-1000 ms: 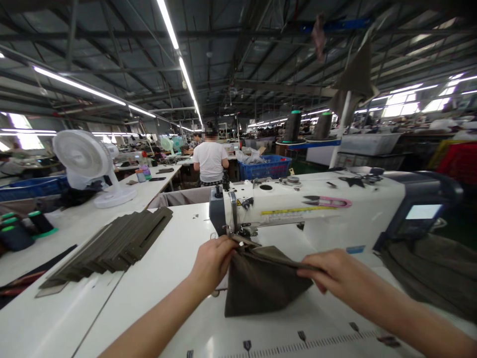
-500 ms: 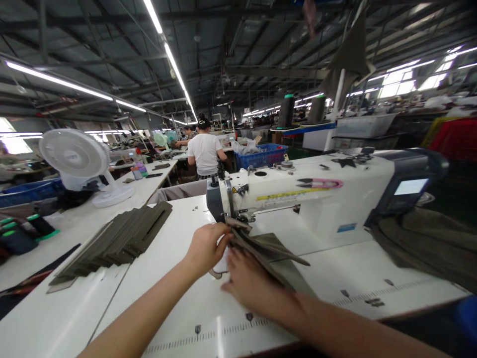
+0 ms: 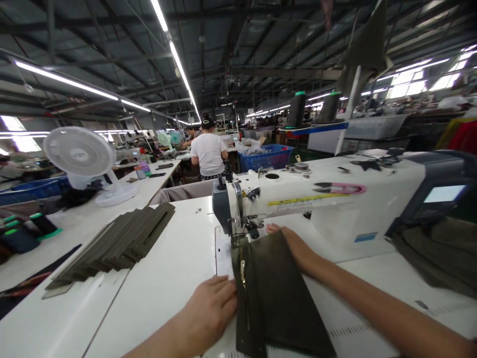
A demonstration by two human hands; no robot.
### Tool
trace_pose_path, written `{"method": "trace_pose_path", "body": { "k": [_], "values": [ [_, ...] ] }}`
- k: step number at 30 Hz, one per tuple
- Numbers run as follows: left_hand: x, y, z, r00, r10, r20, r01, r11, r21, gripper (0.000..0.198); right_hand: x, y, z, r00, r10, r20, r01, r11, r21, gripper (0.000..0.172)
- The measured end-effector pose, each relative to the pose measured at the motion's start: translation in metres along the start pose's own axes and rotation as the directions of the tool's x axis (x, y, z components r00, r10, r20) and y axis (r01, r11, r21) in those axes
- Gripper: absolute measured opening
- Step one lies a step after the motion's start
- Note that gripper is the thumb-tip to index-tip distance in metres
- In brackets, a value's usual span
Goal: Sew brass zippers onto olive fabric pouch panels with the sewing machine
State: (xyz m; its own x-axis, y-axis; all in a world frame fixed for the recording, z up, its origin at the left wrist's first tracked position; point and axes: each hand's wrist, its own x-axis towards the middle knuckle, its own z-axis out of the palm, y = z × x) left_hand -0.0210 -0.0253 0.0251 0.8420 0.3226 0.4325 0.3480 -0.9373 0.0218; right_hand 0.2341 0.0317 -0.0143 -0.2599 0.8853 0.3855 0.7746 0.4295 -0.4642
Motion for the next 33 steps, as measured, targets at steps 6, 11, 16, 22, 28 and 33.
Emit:
{"method": "trace_pose_path", "body": {
  "k": [6,11,16,22,28,33],
  "values": [
    [0.009,-0.016,0.017,0.956,-0.293,0.030,0.294,0.956,-0.002,0.025,0.004,0.022,-0.002,0.983,0.161,-0.084,-0.141,0.968,0.208,0.042],
    [0.018,-0.025,0.035,0.938,-0.339,0.067,0.336,0.940,0.059,0.028,-0.003,0.007,-0.012,0.944,0.315,-0.094,-0.298,0.942,0.155,0.052],
    [0.018,-0.023,0.035,0.928,-0.369,0.057,0.364,0.928,0.077,0.023,0.000,0.012,-0.008,0.970,0.230,-0.079,-0.241,0.952,-0.188,0.027],
    [0.021,-0.025,0.038,0.925,-0.380,0.010,0.378,0.923,0.077,0.022,0.004,0.015,-0.007,0.965,0.245,-0.098,-0.263,0.866,-0.426,0.014],
    [0.018,-0.023,0.040,0.901,-0.419,-0.111,0.425,0.904,0.041,0.016,-0.003,-0.036,0.010,0.948,-0.297,-0.113,0.245,0.910,-0.335,0.024],
    [0.009,-0.032,0.048,0.910,-0.372,-0.184,0.386,0.921,0.050,0.029,-0.011,-0.052,0.037,0.933,-0.361,-0.003,0.353,0.914,-0.202,0.037]
  ]
}}
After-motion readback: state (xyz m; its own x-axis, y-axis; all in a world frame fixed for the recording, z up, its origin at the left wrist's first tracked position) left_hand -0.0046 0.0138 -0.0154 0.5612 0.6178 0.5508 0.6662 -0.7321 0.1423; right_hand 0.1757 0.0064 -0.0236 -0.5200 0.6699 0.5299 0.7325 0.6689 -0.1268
